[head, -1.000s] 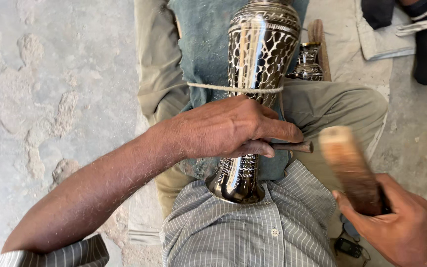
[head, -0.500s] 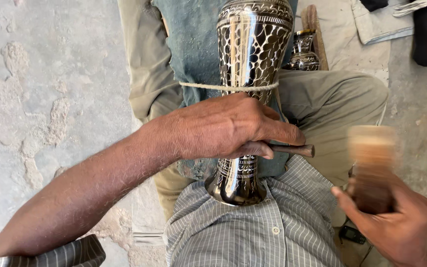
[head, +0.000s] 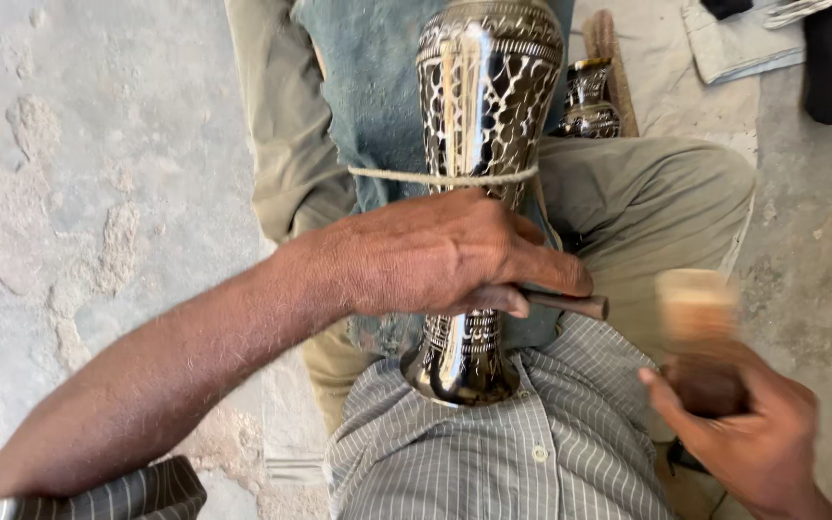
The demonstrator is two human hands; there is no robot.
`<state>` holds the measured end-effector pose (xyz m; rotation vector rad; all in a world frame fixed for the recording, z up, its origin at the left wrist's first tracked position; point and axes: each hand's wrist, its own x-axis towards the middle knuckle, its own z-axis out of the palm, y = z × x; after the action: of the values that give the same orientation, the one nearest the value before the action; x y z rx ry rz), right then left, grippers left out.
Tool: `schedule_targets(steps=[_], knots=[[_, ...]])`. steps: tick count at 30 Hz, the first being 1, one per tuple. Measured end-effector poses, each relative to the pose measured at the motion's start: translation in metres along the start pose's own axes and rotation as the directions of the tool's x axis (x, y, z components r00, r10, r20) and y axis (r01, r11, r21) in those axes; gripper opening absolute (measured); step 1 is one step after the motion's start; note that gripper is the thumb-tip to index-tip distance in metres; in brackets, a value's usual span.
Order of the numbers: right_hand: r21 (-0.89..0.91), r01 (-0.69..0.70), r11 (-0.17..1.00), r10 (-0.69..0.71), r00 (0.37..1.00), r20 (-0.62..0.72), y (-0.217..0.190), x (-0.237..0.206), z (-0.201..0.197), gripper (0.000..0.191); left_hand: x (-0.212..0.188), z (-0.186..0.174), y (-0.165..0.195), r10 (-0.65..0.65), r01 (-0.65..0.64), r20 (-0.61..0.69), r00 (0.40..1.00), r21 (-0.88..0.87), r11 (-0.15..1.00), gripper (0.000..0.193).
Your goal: The person holds a metal vase on their lap and uses a chisel and wooden mallet to hammer decorative patterns into the surface. They repeatedly reposition the chisel and strike it with the mallet to create indentations along the vase.
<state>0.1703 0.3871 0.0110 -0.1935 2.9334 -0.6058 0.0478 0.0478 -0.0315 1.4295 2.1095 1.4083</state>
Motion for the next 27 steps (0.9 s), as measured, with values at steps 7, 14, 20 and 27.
schedule_targets(steps=[7, 14, 20, 27], knots=[[0.009, -0.029, 1.0, 0.029, 0.999, -0.027, -0.009, 0.007, 0.0, 0.026, -0.001, 0.0, 0.0, 0.009, -0.009, 0.007, 1.0, 0.003, 1.0, 0.047], [0.228, -0.027, 0.973, 0.053, 0.992, -0.11, 0.006, 0.004, 0.007, 0.024, 0.002, -0.003, 0.0, 0.028, -0.028, 0.004, 1.0, 0.022, 0.999, 0.045], [0.403, 0.07, 0.912, 0.019, 0.977, -0.213, -0.007, 0.001, 0.004, 0.027, 0.002, -0.001, 0.003, -0.035, 0.034, 0.044, 0.998, 0.023, 0.999, 0.049], [-0.259, -0.186, 0.948, 0.229, 0.963, 0.144, 0.005, -0.002, 0.022, 0.041, 0.008, -0.003, 0.006, -0.077, 0.063, 0.115, 0.99, 0.12, 0.991, 0.05]])
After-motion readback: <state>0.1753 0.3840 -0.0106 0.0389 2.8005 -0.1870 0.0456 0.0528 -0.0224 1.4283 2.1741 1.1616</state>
